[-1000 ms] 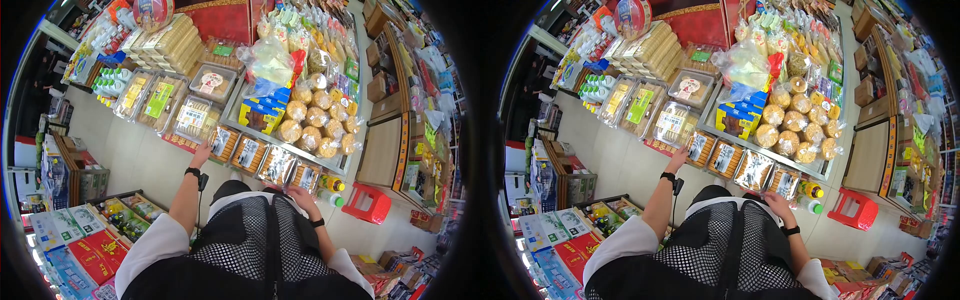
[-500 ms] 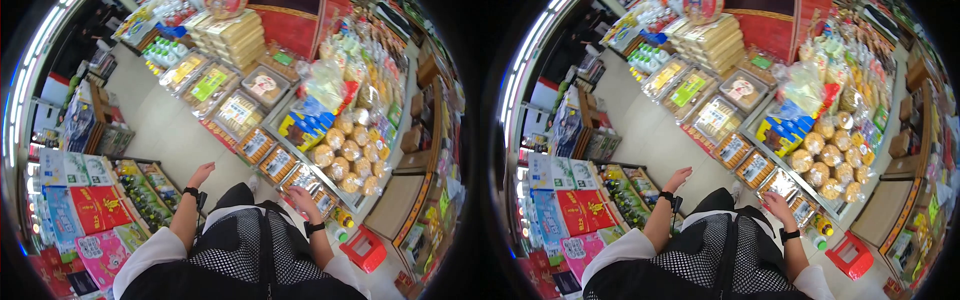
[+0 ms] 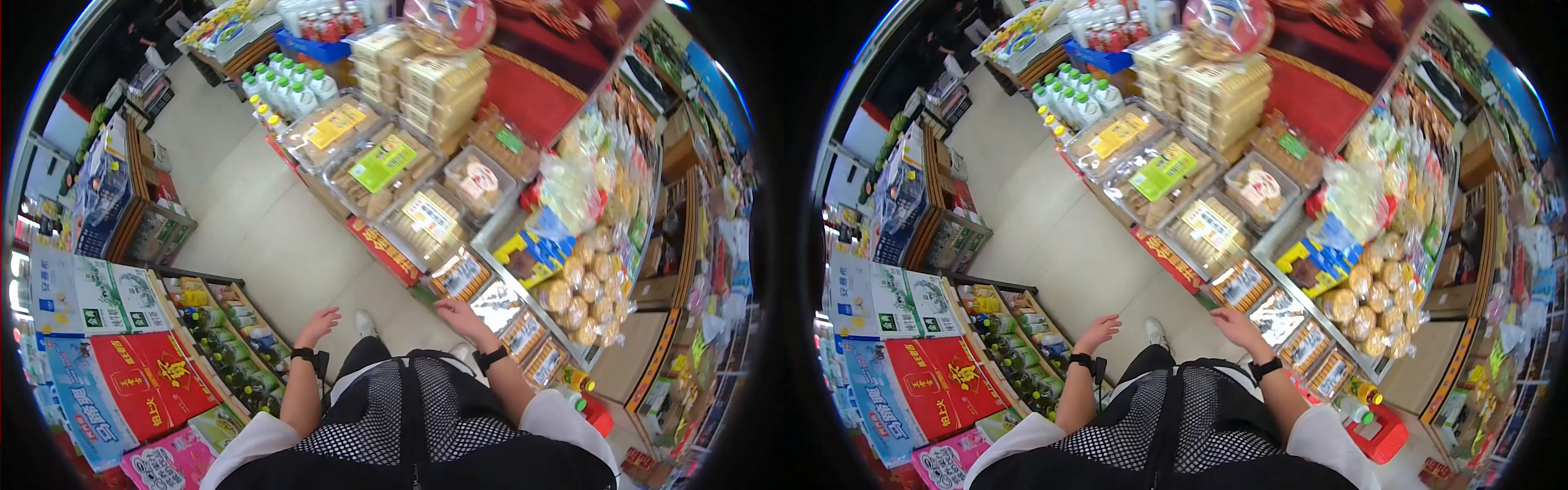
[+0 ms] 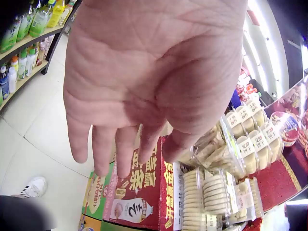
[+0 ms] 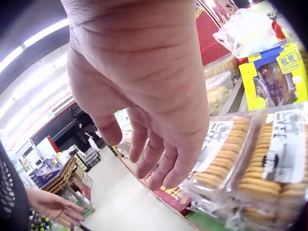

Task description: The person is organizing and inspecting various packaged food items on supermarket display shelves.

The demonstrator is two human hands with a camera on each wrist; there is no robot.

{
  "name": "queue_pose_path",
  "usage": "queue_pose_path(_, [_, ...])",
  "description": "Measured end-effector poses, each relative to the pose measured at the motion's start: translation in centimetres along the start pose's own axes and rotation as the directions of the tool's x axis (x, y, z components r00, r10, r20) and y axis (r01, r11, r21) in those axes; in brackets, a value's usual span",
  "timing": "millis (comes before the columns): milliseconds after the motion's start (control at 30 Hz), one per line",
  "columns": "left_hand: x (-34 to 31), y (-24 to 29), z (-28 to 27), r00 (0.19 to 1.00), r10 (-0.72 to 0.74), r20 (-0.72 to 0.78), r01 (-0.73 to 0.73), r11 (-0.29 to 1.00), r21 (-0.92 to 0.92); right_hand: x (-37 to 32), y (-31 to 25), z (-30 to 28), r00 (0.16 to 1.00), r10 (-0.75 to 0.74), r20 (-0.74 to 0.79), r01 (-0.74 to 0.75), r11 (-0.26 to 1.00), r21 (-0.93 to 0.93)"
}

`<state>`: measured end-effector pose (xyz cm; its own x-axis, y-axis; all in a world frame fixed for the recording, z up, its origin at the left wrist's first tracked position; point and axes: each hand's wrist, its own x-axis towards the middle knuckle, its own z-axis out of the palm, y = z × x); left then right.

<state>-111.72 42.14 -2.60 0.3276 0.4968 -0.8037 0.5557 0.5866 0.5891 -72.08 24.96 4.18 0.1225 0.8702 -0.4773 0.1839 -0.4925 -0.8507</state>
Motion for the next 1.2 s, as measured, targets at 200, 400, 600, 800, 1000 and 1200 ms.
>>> queue_pose_path(200, [3.7, 3.9, -10.4, 0.99, 0.1, -0.096, -0.112, 0.986, -0.126, 8.8, -5.6, 5.7, 0.997, -0.072, 0.036, 0.073, 0.996, -0.053])
queue_pose_path(400, [6.8, 19.0, -13.9, 0.948, 0.317, 0.022, -0.312, 0.941, -0.129, 18.8, -12.1, 6.0, 0.983, 0.169, -0.072, -0.124, 0.901, 0.416])
queue_pose_path(600, [14.1, 28.1, -13.0, 0.961, 0.266, 0.078, -0.235, 0.932, -0.278, 25.9, -17.6, 4.2, 0.977, 0.203, -0.06, -0.123, 0.778, 0.616])
queue_pose_path(800, [23.8, 30.1, -16.2, 0.955, 0.253, 0.156, -0.153, 0.868, -0.472, 32.5, -12.7, 6.4, 0.905, 0.331, -0.269, 0.108, 0.431, 0.896])
queue_pose_path(1000, [25.8, 30.9, -18.9, 0.885, 0.152, 0.441, 0.011, 0.939, -0.345, 34.4, -12.0, 10.0, 0.683, 0.365, -0.633, 0.423, 0.508, 0.75])
queue_pose_path(1200, [21.0, 35.8, -21.6, 0.741, 0.032, 0.671, -0.042, 0.999, -0.001, 32.2, -14.7, 13.1, 0.486, 0.365, -0.794, 0.514, 0.614, 0.598])
